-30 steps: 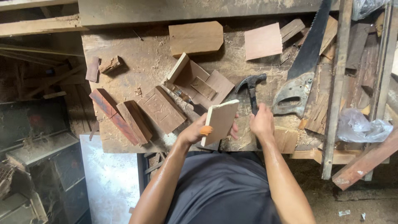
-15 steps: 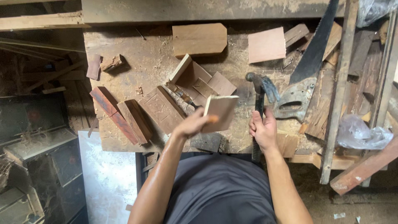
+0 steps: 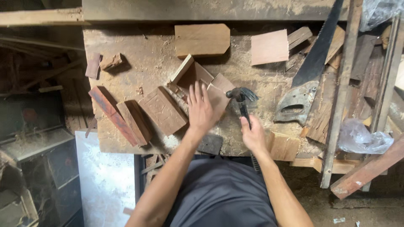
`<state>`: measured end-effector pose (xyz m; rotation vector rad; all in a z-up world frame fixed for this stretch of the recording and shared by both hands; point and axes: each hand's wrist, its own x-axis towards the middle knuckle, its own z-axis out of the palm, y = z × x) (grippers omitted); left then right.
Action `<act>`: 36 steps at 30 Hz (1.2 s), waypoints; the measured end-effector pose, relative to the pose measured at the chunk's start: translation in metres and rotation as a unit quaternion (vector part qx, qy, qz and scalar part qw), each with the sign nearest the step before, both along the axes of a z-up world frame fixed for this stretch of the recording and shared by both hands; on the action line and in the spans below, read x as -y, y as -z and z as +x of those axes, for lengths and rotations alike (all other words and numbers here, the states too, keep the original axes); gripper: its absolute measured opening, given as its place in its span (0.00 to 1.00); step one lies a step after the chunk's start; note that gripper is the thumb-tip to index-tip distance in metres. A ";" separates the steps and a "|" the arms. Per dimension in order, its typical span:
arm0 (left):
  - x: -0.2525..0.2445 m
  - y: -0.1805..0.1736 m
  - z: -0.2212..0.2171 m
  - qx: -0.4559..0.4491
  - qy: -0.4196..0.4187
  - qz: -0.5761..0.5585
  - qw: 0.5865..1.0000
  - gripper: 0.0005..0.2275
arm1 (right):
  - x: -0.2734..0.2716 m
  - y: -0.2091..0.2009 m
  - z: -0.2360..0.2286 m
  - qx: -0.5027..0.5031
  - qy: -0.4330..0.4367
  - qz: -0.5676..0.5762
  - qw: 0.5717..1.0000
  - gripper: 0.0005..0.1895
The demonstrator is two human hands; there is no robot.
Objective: The person assembles small wooden pieces into a box-like structure on a cluttered workbench. They use a hammer to tap pieces together, repeatedly pick up and place small blocks, and adjust the alignment of the components.
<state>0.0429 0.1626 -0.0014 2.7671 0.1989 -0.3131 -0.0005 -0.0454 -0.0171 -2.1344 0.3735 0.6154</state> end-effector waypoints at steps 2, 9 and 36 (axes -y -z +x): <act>0.011 0.002 -0.001 -0.109 -0.011 0.015 0.994 0.59 | 0.000 0.005 0.007 -0.017 0.018 0.038 0.999 0.19; 0.016 0.055 -0.014 -0.109 0.048 0.019 0.993 0.51 | 0.015 0.009 0.007 -0.047 0.083 0.085 0.992 0.18; 0.011 0.075 -0.011 -0.116 0.098 0.086 0.985 0.48 | -0.003 0.003 0.078 -0.132 0.044 0.209 0.968 0.15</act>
